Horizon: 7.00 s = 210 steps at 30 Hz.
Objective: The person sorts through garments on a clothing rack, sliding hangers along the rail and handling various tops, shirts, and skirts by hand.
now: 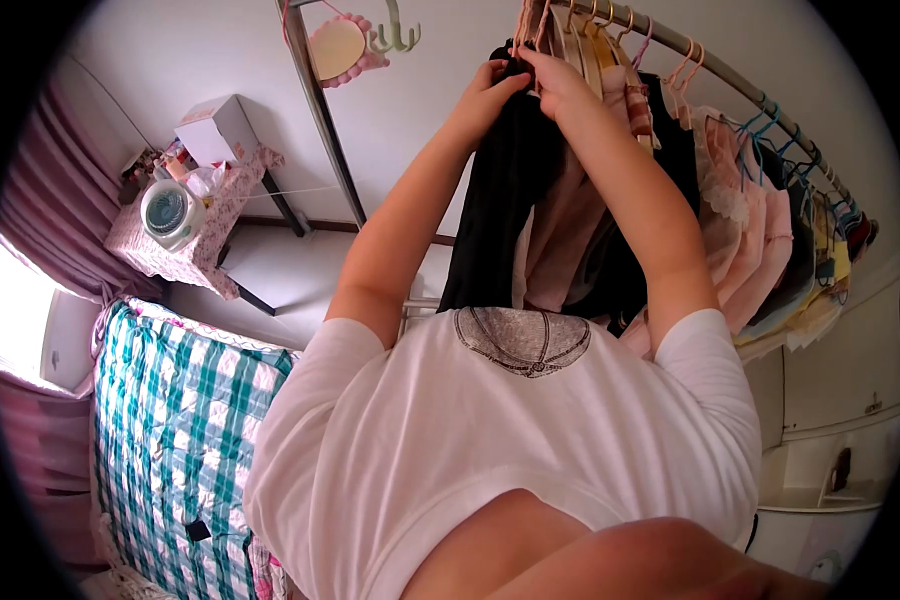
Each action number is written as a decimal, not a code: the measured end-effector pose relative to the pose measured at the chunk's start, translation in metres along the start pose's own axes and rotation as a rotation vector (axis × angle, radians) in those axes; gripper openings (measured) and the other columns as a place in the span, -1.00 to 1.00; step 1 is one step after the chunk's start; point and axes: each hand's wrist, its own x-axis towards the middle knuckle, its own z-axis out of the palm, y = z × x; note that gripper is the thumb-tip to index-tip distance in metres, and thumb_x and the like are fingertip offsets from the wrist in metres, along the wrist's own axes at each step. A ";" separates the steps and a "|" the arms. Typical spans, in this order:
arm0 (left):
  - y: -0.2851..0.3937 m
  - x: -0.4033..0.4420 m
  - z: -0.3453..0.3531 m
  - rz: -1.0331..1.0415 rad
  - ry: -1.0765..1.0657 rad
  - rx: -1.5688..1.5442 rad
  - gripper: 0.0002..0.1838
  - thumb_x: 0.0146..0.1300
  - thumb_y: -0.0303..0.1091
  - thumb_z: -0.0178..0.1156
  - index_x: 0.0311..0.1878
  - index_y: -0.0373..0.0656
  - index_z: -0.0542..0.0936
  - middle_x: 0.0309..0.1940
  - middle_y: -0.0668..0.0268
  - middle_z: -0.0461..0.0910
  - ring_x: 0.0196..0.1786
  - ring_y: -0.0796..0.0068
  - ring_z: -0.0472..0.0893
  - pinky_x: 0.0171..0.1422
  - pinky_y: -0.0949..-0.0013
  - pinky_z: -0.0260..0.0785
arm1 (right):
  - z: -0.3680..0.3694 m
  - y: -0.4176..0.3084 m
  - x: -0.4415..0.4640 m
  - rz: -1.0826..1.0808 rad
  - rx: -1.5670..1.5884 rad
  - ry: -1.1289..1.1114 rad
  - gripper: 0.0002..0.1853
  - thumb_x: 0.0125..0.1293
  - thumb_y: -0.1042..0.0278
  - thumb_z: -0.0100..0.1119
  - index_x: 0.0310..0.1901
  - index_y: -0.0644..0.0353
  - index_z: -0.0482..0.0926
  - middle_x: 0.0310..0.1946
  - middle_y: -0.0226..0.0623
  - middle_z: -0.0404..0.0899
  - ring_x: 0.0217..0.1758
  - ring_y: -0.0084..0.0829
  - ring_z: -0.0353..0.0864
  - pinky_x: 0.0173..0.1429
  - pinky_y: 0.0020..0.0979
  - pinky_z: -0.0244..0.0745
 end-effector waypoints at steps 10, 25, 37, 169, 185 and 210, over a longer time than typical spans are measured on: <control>-0.011 0.011 0.001 0.004 -0.007 -0.013 -0.49 0.19 -0.19 0.19 0.12 -0.28 0.38 -0.08 0.22 0.51 -0.05 0.48 0.50 0.01 0.47 0.34 | -0.019 -0.004 -0.011 -0.018 -0.117 -0.038 -0.77 0.36 0.18 -0.02 -0.23 0.14 0.56 -0.29 -0.38 0.58 -0.21 -0.46 0.51 -0.09 -0.42 0.40; -0.003 0.018 -0.058 0.216 0.085 0.285 -0.75 0.13 -0.31 0.17 -0.16 -0.23 0.60 -0.37 0.35 0.57 -0.23 0.59 0.49 -0.11 0.51 0.30 | -0.033 0.002 0.003 -0.081 -0.111 -0.152 -0.81 0.30 0.23 0.05 -0.36 0.11 0.58 -0.45 -0.44 0.56 -0.35 -0.53 0.51 -0.20 -0.50 0.39; 0.027 -0.055 0.001 0.550 -0.026 1.090 -0.36 0.08 -0.25 0.21 0.29 0.02 0.31 0.33 0.18 0.21 0.40 0.11 0.12 0.39 0.11 -0.04 | -0.007 0.007 -0.086 -0.432 -0.631 -0.109 -0.38 0.24 0.29 -0.05 0.31 0.34 0.12 0.24 -0.06 0.29 0.25 -0.28 0.31 0.21 -0.41 0.27; 0.005 -0.124 -0.014 0.083 0.115 -0.010 -0.43 0.31 0.05 -0.03 0.23 -0.15 0.35 0.17 0.26 0.36 0.23 0.46 0.31 0.30 0.36 0.07 | 0.044 0.023 -0.131 -0.510 -0.082 -0.381 -0.70 0.18 0.44 0.01 -0.16 0.56 0.48 -0.30 -0.09 0.60 -0.29 -0.39 0.58 -0.16 -0.44 0.46; 0.067 -0.046 -0.015 0.328 -0.081 0.047 -0.39 0.20 -0.24 0.16 0.27 -0.29 0.27 0.21 0.17 0.33 0.29 0.39 0.26 0.36 0.39 0.03 | 0.082 -0.007 0.047 -0.369 0.226 -0.304 -0.84 0.13 0.47 0.16 -0.30 0.39 0.55 -0.33 -0.15 0.61 -0.28 -0.38 0.57 -0.18 -0.45 0.42; 0.005 -0.053 -0.024 0.188 0.006 0.146 -0.46 0.05 -0.45 -0.03 0.19 -0.18 0.33 -0.06 0.25 0.43 -0.01 0.50 0.39 0.09 0.47 0.22 | 0.047 0.017 -0.013 -0.069 0.094 -0.130 -0.86 0.29 0.52 -0.17 -0.18 0.29 0.39 -0.22 -0.15 0.59 -0.24 -0.42 0.49 -0.11 -0.42 0.43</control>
